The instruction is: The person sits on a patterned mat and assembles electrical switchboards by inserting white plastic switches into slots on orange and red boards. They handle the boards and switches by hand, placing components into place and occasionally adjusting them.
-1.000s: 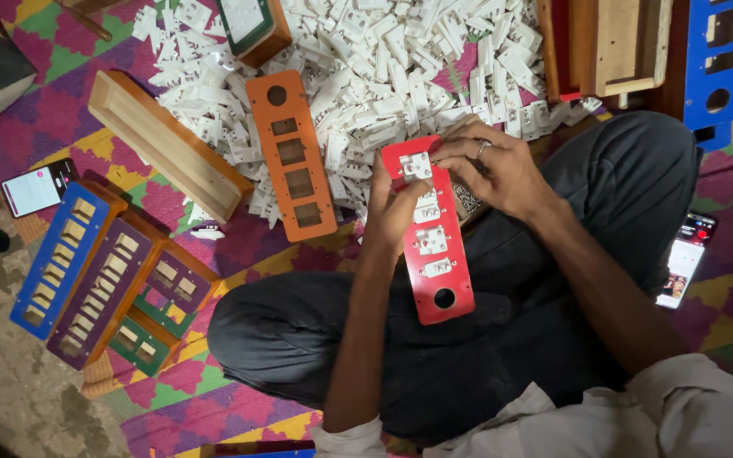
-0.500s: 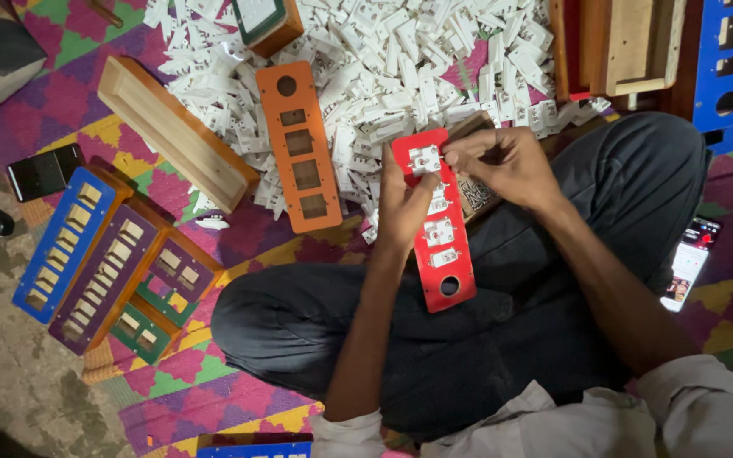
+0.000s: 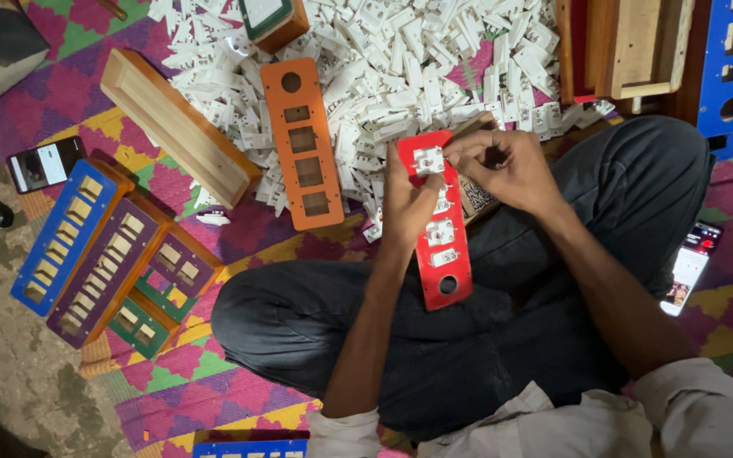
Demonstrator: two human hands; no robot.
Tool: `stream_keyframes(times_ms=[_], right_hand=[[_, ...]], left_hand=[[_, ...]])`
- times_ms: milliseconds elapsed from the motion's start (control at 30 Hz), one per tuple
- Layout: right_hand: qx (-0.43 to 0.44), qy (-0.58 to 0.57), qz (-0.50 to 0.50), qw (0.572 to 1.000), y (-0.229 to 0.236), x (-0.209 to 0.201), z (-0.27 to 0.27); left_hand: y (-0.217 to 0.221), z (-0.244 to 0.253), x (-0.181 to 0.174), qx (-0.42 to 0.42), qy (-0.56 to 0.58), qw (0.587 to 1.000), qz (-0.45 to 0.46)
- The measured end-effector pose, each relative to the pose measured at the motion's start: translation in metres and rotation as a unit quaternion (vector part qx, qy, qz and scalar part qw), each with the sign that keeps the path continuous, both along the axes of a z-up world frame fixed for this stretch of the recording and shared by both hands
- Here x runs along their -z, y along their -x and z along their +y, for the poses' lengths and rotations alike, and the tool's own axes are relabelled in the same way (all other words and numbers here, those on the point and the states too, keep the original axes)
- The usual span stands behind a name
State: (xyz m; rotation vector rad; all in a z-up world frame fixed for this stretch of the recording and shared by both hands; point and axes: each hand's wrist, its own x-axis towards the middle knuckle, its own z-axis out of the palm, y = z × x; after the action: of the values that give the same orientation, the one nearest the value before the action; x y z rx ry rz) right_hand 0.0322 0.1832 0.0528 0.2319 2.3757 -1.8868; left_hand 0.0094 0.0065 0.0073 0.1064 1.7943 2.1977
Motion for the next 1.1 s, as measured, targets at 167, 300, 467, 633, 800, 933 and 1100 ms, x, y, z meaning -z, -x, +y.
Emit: stream_keyframes(times_ms=[167, 300, 467, 633, 800, 933, 1100], right_hand=[[-0.006, -0.095, 0.131, 0.987, -0.002, -0.012, -0.004], [-0.028, -0.137, 0.203, 0.969, 0.000, -0.022, -0.007], [-0.033, -0.092, 0.193, 0.976, 0.000, -0.026, -0.007], [-0.054, -0.081, 0.215, 0.972, 0.000, -0.019, -0.004], [-0.032, -0.099, 0.227, 0.968, -0.002, -0.005, 0.000], [-0.051, -0.128, 0.126, 0.982, -0.006, 0.007, 0.008], [-0.056, 0.075, 0.110, 0.990, -0.009, 0.014, 0.001]], left_hand=[[0.004, -0.006, -0.002, -0.014, -0.144, 0.972, -0.186], [0.009, -0.011, -0.006, -0.021, -0.149, 0.963, -0.221], [0.011, -0.015, -0.009, -0.012, -0.184, 0.956, -0.227], [0.012, -0.017, -0.007, 0.005, -0.191, 0.957, -0.219], [0.013, -0.013, -0.002, -0.021, -0.166, 0.957, -0.235], [0.013, -0.015, -0.006, -0.040, -0.152, 0.966, -0.207], [0.021, -0.017, -0.023, -0.090, -0.175, 0.958, -0.207]])
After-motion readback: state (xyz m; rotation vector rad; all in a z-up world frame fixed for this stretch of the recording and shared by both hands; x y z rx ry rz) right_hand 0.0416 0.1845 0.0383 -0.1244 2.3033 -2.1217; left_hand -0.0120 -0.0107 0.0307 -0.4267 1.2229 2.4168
